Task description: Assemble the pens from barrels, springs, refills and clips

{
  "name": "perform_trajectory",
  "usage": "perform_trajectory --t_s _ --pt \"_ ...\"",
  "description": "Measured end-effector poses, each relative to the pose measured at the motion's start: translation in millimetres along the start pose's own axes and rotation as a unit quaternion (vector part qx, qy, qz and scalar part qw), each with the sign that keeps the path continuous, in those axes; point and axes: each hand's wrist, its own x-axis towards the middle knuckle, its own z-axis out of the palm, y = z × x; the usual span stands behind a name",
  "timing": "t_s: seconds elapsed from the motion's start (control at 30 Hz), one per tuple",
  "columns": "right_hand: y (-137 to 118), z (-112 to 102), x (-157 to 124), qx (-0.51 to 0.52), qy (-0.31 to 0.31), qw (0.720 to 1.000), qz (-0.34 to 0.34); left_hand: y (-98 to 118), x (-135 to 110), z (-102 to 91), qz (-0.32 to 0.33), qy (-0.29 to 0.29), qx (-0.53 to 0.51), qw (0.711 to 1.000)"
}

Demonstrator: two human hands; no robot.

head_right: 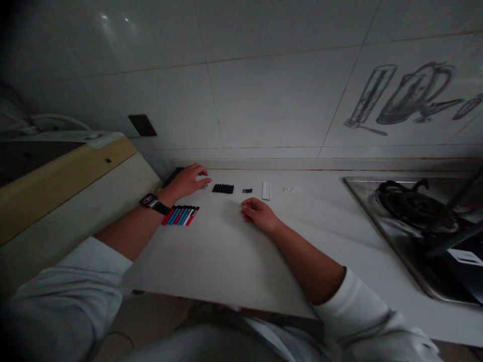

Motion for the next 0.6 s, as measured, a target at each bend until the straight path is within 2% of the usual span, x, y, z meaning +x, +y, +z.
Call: perform_trajectory --t_s 0.17,0.3,0.43,0.6 --pt "-8 -10 -1 -0.006 0.023 1.000 0.020 73 -3 -11.3 0.039 -0.036 -0.090 0.995" --pt "-13 -16 -4 -0.013 0.027 0.999 0.033 111 -19 7.0 0.006 -0.054 -0.202 0.978" --pt "-17 -17 -9 -0.018 0.019 0.999 0.034 128 -39 40.4 -0.015 -0.065 -0.276 0.959" --pt "-21 -19 -19 -0.014 -0.007 0.999 0.048 127 -54 69.7 -0.054 -0.067 -0.348 0.934"
